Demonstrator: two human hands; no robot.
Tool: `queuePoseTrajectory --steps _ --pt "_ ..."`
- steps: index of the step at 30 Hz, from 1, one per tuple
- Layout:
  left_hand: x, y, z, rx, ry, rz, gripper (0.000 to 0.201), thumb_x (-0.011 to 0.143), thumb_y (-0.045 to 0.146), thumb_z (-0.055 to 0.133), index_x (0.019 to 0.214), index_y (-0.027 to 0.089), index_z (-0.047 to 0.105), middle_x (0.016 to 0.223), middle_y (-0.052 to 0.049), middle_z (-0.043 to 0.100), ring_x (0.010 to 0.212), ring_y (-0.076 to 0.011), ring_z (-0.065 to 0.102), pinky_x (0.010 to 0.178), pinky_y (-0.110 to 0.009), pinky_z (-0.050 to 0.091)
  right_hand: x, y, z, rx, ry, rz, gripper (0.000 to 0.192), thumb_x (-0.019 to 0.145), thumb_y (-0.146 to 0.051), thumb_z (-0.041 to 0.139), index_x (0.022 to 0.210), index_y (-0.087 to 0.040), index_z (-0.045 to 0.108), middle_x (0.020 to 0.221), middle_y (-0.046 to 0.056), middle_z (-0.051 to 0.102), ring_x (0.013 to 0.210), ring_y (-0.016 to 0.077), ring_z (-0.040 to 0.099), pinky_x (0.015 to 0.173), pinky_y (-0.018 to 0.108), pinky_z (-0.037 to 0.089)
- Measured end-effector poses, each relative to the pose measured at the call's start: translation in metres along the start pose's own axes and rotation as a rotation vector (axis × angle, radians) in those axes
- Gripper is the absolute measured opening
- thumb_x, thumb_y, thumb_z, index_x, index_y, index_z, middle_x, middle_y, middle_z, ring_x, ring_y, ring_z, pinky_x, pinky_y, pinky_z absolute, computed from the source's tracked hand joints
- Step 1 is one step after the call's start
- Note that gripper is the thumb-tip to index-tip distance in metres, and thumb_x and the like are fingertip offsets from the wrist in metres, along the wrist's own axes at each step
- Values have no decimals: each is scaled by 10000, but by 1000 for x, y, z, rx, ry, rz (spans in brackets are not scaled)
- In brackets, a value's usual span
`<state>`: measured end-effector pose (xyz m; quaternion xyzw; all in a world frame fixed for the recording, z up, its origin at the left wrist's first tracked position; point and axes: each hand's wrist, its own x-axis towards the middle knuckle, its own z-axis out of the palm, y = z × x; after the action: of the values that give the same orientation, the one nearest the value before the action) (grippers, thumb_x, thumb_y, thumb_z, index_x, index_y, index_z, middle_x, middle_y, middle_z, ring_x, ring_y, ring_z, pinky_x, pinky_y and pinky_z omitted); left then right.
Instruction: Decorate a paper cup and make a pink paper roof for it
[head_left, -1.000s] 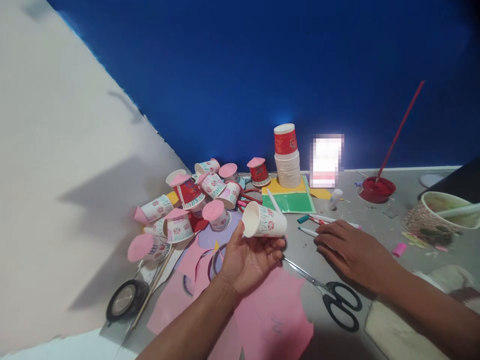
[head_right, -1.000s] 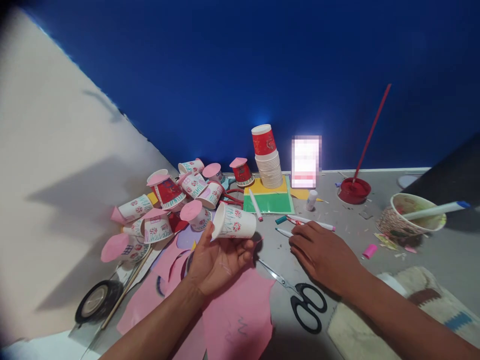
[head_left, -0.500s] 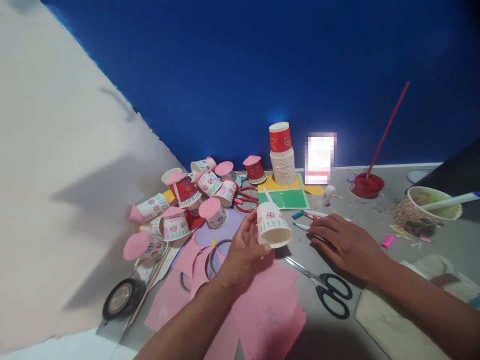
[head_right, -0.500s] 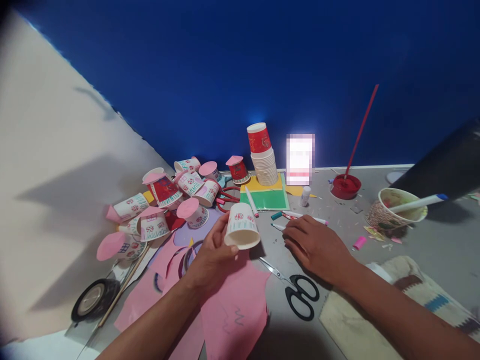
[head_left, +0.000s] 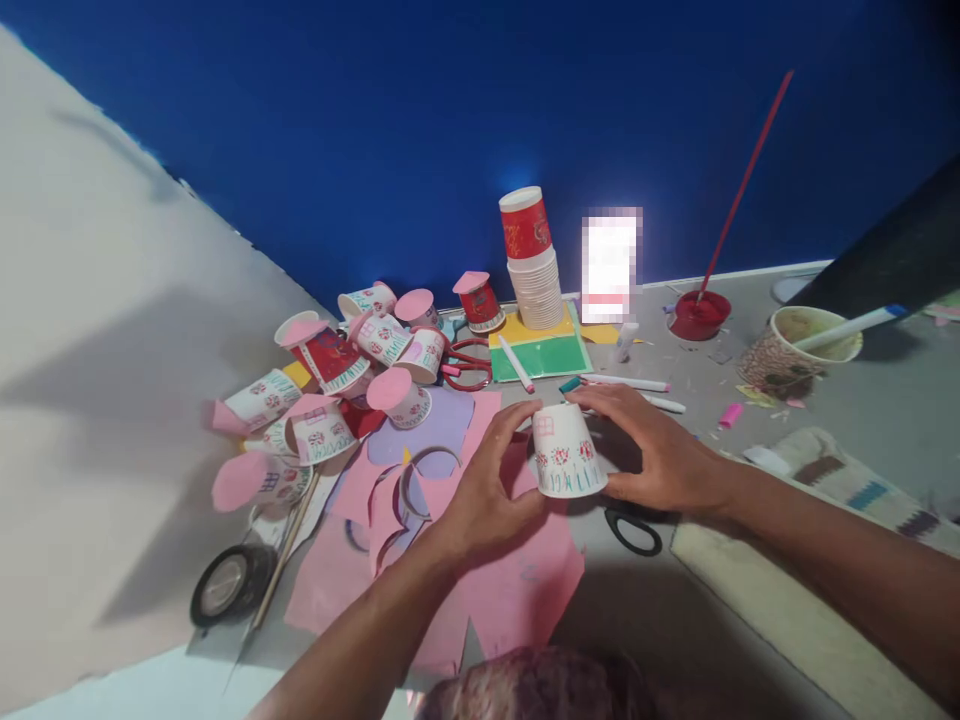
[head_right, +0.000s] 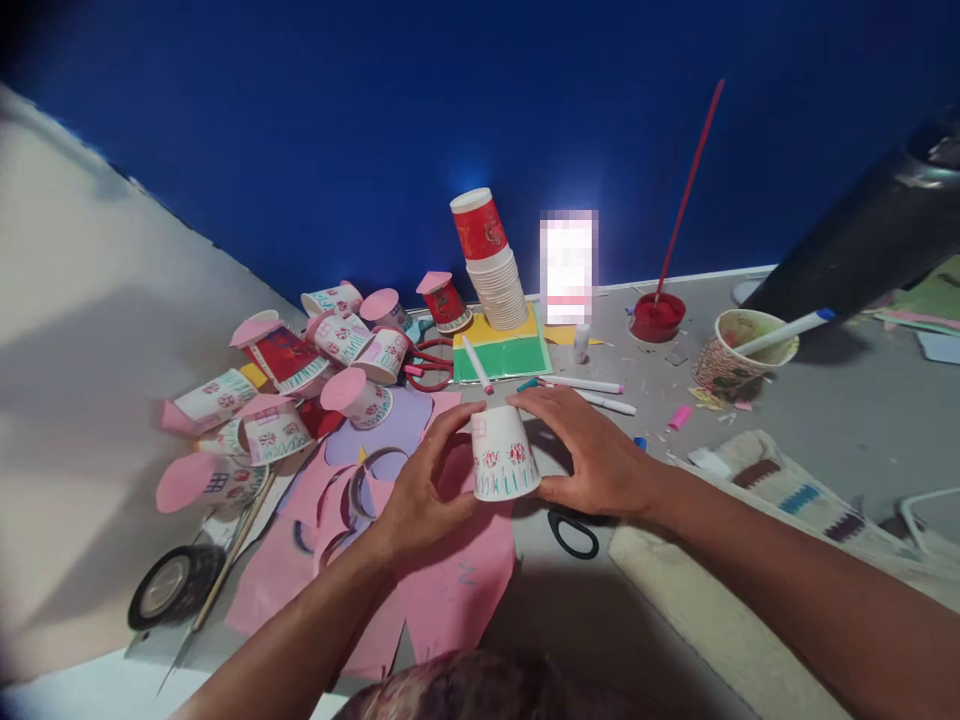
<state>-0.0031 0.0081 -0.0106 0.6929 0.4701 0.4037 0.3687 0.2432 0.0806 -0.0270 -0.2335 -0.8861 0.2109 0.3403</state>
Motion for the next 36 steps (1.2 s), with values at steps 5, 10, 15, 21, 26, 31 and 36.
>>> queuePoseTrajectory --steps 5,10,15,21,26,31,36 --pt "0 3 -5 2 -27 -53 856 767 189 772 1539 328 432 1604 -90 460 1466 -342 486 1214 -509 434 1 -2 3 14 27 1 850 860 -364 809 1580 -258 370 1468 187 620 1356 361 596 1183 574 439" --pt "5 6 -2 83 130 -90 731 744 188 768 1428 294 532 1486 -90 572 1376 -330 565 1189 -514 446 3 5 -9 -32 17 -14 855 831 -454 853 1543 -204 452 1444 204 645 1303 341 627 1084 504 525" --pt "5 4 -3 6 265 -189 720 753 270 813 1412 277 522 1481 -100 591 1335 -320 611 1100 -451 533 6 21 -24 -159 228 171 125 968 -316 677 982 -216 749 916 73 795 858 215 729 783 337 551" --pt "6 -9 -7 -8 275 -196 753 762 272 810 1446 278 494 1493 -114 588 1323 -319 636 1062 -440 576 9 26 -24 -263 265 300 188 972 -254 640 821 -212 745 716 9 748 604 139 641 598 258 432" --pt "7 -4 1 26 376 -115 710 754 203 732 1429 243 515 1493 -123 575 1398 -312 567 1191 -503 464 2 26 -24 -237 223 321 218 993 -291 597 882 -207 766 804 56 781 714 191 688 662 298 434" --pt "9 -2 -3 76 399 -149 753 710 182 744 1429 247 526 1481 -118 589 1359 -303 596 1163 -480 494 0 33 -23 -307 163 338 219 999 -300 594 888 -214 762 813 59 790 738 212 704 669 315 427" --pt "9 2 -5 65 364 -253 734 721 278 797 1411 272 546 1431 -101 642 1212 -301 691 986 -411 604 3 28 -17 -367 127 296 191 987 -269 615 919 -214 784 828 53 804 756 207 717 672 311 426"
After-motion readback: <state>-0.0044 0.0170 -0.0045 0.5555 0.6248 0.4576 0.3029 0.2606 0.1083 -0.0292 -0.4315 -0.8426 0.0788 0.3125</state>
